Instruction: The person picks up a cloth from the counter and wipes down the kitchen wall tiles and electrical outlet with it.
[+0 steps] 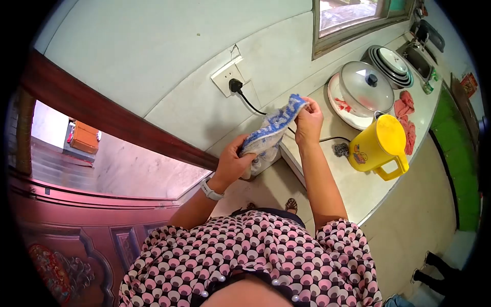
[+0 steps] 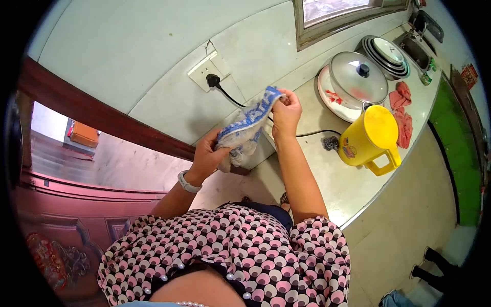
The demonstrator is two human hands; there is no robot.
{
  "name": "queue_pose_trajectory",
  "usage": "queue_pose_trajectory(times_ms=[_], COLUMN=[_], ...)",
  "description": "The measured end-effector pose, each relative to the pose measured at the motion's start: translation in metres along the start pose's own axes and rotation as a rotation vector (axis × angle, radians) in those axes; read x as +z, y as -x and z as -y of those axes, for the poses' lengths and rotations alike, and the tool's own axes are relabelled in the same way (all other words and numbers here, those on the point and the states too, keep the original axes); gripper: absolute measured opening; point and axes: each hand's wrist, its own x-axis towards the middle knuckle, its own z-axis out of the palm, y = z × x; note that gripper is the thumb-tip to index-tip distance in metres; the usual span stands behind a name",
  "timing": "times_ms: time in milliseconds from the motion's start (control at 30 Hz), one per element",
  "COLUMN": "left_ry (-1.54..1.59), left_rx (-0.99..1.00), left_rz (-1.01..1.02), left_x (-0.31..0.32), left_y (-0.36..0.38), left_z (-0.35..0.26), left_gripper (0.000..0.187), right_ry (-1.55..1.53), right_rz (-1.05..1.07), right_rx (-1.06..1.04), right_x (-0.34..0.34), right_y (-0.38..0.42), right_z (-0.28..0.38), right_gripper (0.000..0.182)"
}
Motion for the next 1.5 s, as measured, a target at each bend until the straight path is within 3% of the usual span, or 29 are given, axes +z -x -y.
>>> queue_pose_trajectory(times_ms=[267, 333, 367, 467, 600, 800, 867, 967, 1000, 1067, 1167, 1300, 1500], left_ry=[-0.069, -0.061, -0.083, -0.062, 0.016, -0.034, -0.035, -0.016, -0.006, 0.001, -0.024, 0.003, 0.011], left_rx=[-0.013, -0.018, 0.02, 0.067, -0.003, -0.1, -0.103, -0.099, -0.092, -0.062, 0.016, 0.136, 0.05], left_rz=[-0.157, -0.188, -0.196, -0.206, -0.224, -0.208, -0.2, -0.194, -0.198, -0.212, -0.207, -0.221, -0.239], left_x=[0.002, 0.004, 0.003, 0.01, 0.01, 0.009, 0.007, 0.008, 0.01, 0.013, 0.018, 0.026, 0.03], left_y=[0.006, 0.0, -0.005, -0.013, -0.017, -0.006, -0.004, -0.007, -0.005, -0.011, -0.024, -0.026, -0.014], left_z=[-0.021, -0.025, -0.024, -0.027, -0.019, -0.003, 0.007, 0.009, 0.007, 0.002, -0.02, -0.048, -0.038], left_gripper=[0.03, 0.03, 0.03, 0.031, 0.031, 0.03, 0.031, 0.032, 0.033, 0.032, 0.033, 0.031, 0.027], right_ry=[0.197, 0.345, 0.276, 0.266, 0.47, 0.58, 0.565, 0.436, 0.443, 0.538, 0.513, 0.4, 0.485], right_rz=[0.208, 0.293, 0.29, 0.421, 0.474, 0.513, 0.418, 0.285, 0.294, 0.165, 0.23, 0.483, 0.546], right_rx=[-0.175, -0.327, -0.402, -0.261, -0.356, -0.287, -0.145, -0.111, -0.114, -0.358, -0.493, -0.503, -0.427], right_x=[0.059, 0.073, 0.084, 0.1, 0.093, 0.046, 0.034, 0.036, 0.045, 0.071, 0.114, 0.145, 0.101], right_y=[-0.01, -0.024, -0.031, -0.036, -0.061, -0.075, -0.071, -0.069, -0.066, -0.056, -0.042, -0.035, -0.061], right_z=[-0.003, -0.005, -0.008, 0.002, -0.022, -0.062, -0.06, -0.043, -0.031, 0.003, 0.047, 0.061, 0.014], right_gripper=[0.021, 0.02, 0.017, 0.015, 0.016, 0.012, 0.015, 0.016, 0.016, 0.015, 0.015, 0.016, 0.019])
